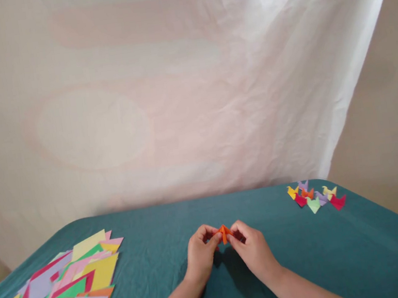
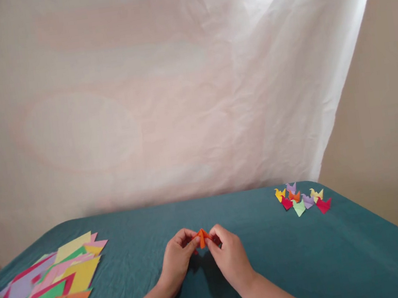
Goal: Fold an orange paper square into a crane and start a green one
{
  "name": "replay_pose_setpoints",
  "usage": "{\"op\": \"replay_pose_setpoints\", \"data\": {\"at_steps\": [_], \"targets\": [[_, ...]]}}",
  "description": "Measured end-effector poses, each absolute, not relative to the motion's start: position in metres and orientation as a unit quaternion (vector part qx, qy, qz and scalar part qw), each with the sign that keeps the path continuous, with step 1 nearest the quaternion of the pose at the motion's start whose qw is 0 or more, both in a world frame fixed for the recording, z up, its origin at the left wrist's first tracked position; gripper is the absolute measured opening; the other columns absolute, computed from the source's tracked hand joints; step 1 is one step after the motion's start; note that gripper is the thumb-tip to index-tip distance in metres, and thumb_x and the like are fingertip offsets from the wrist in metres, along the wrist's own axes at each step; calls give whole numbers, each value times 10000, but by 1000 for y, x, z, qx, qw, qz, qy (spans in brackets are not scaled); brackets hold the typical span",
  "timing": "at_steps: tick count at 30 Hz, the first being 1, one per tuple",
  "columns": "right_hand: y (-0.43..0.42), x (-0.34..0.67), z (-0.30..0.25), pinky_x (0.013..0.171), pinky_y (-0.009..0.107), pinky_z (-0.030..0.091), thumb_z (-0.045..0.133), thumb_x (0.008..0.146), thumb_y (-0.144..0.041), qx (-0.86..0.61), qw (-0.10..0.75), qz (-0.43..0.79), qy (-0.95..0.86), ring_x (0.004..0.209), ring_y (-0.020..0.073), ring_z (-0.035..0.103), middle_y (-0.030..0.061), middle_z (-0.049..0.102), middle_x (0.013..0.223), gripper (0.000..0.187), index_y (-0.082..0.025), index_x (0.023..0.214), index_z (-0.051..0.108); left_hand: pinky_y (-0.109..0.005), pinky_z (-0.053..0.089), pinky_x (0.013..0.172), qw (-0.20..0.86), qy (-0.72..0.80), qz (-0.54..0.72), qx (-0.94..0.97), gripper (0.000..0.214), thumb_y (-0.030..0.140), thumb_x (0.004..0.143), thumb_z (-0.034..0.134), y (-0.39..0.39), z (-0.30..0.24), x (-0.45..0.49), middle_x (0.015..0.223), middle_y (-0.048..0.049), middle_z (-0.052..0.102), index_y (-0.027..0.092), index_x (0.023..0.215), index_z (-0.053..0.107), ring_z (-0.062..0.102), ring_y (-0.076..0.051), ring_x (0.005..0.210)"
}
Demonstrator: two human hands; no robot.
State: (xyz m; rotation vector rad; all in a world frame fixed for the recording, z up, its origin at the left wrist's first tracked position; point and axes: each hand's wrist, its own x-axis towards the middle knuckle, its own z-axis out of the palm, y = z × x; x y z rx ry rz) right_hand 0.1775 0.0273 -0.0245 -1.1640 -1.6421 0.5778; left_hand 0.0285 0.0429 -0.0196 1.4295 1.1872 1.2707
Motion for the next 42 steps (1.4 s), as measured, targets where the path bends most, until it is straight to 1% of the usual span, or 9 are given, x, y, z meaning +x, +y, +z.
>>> {"op": "replay_pose_setpoints", "data": {"at_steps": [6,9,13,18,24,29,33,37,42], "targets": [[24,179,-18,585,266,386,515,843,-231,-483,514,168,-689,643,177,535,26,605,722,131,-222,746,603,-210,436,518,448,475,497,572,174,326,685,672,41,-19,30,623,-10,640,154,691,652,552,-132,557],[17,179,-11,605,264,405,502,863,-245,-448,511,198,-706,679,180,558,30,627,768,138,-226,812,629,-203,434,518,479,469,504,545,167,315,679,674,42,-18,30,620,-2,637,152,710,664,543,-122,551],[16,180,-7,621,255,432,443,914,-281,-415,515,263,-702,747,183,592,37,645,804,229,-220,839,650,-202,460,567,579,425,514,469,222,340,679,691,45,-17,24,742,-13,649,160,808,667,572,-123,647],[24,182,-13,609,259,457,538,842,-232,-439,553,227,-671,798,197,592,57,633,925,159,-225,961,643,-202,471,584,632,389,506,440,249,338,670,725,44,-15,21,777,-26,636,154,826,666,572,-116,670],[19,180,-12,767,312,463,545,811,-159,-414,529,195,-715,889,214,571,60,618,959,218,-242,988,641,-210,483,603,658,377,487,433,238,291,646,754,39,-14,28,794,-45,648,141,816,680,577,-116,661],[15,178,-12,793,334,448,534,827,-170,-414,522,170,-726,898,226,565,69,622,967,211,-246,996,636,-221,492,591,666,374,489,421,210,265,620,764,37,-13,28,729,-35,632,131,747,665,570,-111,621],[15,178,-11,741,311,452,487,860,-196,-419,538,201,-703,875,220,576,70,632,950,221,-239,1017,636,-227,488,592,650,381,484,446,229,319,610,759,34,-14,30,692,-19,635,144,706,648,576,-115,609],[20,181,-14,633,270,432,520,863,-300,-451,531,286,-658,753,198,585,43,649,832,168,-213,886,663,-207,466,550,608,407,477,486,251,372,631,727,34,-15,31,646,-11,619,141,681,641,555,-106,574],[30,184,-22,531,244,372,536,841,-459,-454,525,393,-603,582,151,503,-1,586,661,294,-186,783,629,-199,461,527,586,425,483,493,283,415,656,701,38,-16,29,645,-16,613,142,674,630,553,-112,577]]}}
